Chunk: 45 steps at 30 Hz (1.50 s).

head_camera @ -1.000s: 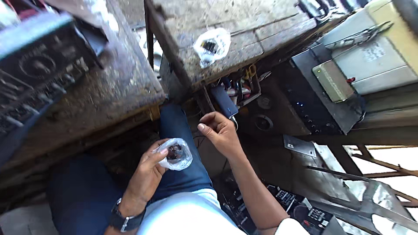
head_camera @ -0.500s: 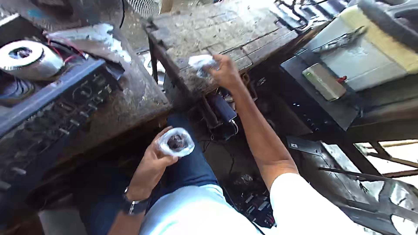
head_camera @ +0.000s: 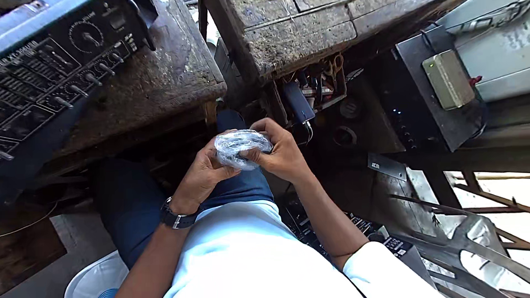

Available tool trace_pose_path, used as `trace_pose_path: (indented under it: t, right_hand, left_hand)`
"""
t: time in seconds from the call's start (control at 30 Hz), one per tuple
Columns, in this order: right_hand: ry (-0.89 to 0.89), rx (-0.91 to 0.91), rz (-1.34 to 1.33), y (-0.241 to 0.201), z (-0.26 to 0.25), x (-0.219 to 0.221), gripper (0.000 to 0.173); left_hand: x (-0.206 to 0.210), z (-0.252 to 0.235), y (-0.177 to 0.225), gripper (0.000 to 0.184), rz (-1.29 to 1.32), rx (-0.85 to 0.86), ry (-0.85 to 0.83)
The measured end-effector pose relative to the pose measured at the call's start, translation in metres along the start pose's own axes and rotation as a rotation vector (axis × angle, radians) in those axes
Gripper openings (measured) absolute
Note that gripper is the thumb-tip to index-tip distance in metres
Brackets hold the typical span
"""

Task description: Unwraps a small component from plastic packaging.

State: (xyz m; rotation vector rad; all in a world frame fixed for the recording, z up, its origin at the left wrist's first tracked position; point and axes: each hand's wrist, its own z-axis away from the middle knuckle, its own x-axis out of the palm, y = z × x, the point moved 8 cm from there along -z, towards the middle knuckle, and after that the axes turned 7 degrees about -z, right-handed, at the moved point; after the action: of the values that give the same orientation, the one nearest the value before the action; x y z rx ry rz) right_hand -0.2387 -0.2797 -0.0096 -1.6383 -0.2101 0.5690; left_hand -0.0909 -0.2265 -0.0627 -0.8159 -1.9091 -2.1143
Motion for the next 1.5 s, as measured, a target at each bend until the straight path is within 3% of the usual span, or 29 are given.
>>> trace_pose_path:
  t: [0.1,0.2,0.27,0.5,0.7,0.8,1.0,1.07,1.2,1.27,1.37,1.43,1.5]
  right_hand:
    - [-0.044,0.141,0.126,0.014,0.006,0.0,0.051]
    - [-0.175,0.135,0.001,0.018,0.011,0.009,0.029]
    - [-0.149,0.118,-0.074,0.022,0.012,0.01,0.019]
    - [-0.007,0.105,-0.103,0.041,0.014,0.01,0.02]
    - [0.019,0.104,-0.168,0.048,0.022,0.014,0.021]
    - [0.017,0.122,-0.229,0.05,0.027,0.022,0.026]
    - [-0.087,0.248,-0.151,0.054,0.034,0.025,0.054]
    - [-0.092,0.256,-0.104,0.055,0.033,0.022,0.055]
    - [-0.122,0.226,-0.242,0.062,0.029,0.025,0.041]
    - [-0.079,0.231,-0.331,0.064,0.028,0.024,0.037]
    - [0.022,0.235,-0.49,0.068,0.028,0.021,0.036]
    - [0.044,0.224,-0.559,0.069,0.028,0.022,0.038]
    - [0.009,0.204,-0.579,0.067,0.029,0.029,0.042]
  left_hand:
    - [0.005,0.005,0.002,0.062,-0.023,0.028,-0.045]
    - [0.008,0.009,0.004,0.076,-0.121,0.028,-0.079]
    - [0.007,0.011,0.002,0.08,-0.221,0.004,-0.055]
    - [-0.012,0.022,0.007,0.06,-0.941,0.084,0.255]
    - [-0.005,0.034,0.007,0.052,-0.667,-0.037,0.188]
    - [-0.007,0.036,0.002,0.047,-0.662,-0.002,0.217]
    - [-0.013,0.034,0.015,0.053,-1.238,0.034,0.432]
    - [-0.016,0.036,0.015,0.053,-1.168,0.017,0.402]
    - [-0.029,0.04,-0.007,0.037,-0.941,-0.152,0.371]
    - [-0.037,0.043,-0.019,0.029,-0.885,-0.235,0.39]
    - [-0.036,0.044,-0.031,0.025,-0.582,-0.362,0.378]
    - [-0.026,0.035,-0.037,0.022,-0.362,-0.371,0.32]
    - [-0.021,0.024,-0.039,0.022,-0.342,-0.292,0.294]
